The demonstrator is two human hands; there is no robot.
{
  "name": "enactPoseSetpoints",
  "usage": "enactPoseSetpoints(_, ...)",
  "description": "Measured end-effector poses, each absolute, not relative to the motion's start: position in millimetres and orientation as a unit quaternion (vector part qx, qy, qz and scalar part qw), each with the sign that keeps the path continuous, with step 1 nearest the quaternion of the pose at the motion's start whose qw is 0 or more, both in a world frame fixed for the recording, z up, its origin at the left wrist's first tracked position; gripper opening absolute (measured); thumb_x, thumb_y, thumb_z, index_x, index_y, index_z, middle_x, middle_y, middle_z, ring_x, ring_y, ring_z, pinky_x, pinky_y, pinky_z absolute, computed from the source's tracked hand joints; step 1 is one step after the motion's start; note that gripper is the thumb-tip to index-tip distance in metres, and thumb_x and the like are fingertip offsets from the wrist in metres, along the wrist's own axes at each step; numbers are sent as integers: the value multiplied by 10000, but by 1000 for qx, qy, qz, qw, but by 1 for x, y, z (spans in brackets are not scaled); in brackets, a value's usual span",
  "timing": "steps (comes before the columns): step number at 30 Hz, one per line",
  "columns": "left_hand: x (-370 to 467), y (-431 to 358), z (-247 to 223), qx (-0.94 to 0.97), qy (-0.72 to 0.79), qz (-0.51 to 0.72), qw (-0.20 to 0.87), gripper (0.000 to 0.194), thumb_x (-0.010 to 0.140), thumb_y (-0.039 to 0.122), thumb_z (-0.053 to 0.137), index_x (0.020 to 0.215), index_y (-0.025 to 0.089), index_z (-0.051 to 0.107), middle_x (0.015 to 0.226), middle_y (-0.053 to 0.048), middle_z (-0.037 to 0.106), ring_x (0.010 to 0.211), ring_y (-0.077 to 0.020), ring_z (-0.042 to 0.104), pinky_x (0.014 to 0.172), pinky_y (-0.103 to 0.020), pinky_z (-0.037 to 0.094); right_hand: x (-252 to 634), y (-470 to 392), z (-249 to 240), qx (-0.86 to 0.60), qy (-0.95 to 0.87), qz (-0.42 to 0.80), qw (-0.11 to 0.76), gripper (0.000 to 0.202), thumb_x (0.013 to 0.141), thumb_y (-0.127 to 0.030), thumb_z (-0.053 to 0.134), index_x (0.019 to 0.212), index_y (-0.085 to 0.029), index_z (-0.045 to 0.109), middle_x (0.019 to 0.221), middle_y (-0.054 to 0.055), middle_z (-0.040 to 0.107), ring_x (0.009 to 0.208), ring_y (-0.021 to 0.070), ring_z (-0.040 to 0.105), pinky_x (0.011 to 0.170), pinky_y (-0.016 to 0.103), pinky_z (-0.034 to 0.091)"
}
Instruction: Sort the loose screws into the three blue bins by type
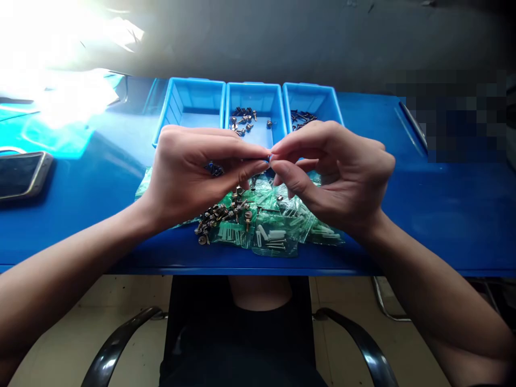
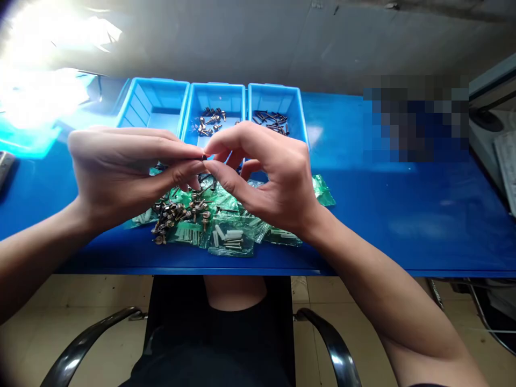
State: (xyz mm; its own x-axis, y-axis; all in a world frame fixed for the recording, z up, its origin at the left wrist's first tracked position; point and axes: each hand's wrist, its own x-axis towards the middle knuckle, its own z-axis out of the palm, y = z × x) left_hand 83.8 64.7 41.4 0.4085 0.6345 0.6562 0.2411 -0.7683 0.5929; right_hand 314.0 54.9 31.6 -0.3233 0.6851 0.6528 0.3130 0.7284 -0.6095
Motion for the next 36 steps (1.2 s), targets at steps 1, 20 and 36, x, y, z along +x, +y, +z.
enactPoseSetpoints(1,84,64,41,812,277,470,206,53,1017,249,813,1045,268,853,822,19,802,692,-115,730,625,-293,582,313,54,33,-321,-784,204,491,164,996,-256,783,1096,-382,755,976,-66,795,772,178,791,549,317,703)
enactPoseSetpoints(20,91,58,40,749,295,514,295,175,890,271,939,971,179,815,830,11,786,671,-124,712,578,-329,603,305,48,36,-312,-693,322,564,355,779,-140,948,980,-411,838,880,-68,814,654,231,767,581,439,743)
enactPoseSetpoints(36,86,66,45,744,342,481,314,426,846,626,951,916,221,838,802,25,796,662,-104,692,582,-319,594,307,50,38,-303,-689,284,594,168,918,-176,855,942,-331,794,870,-51,775,712,172,759,629,363,709)
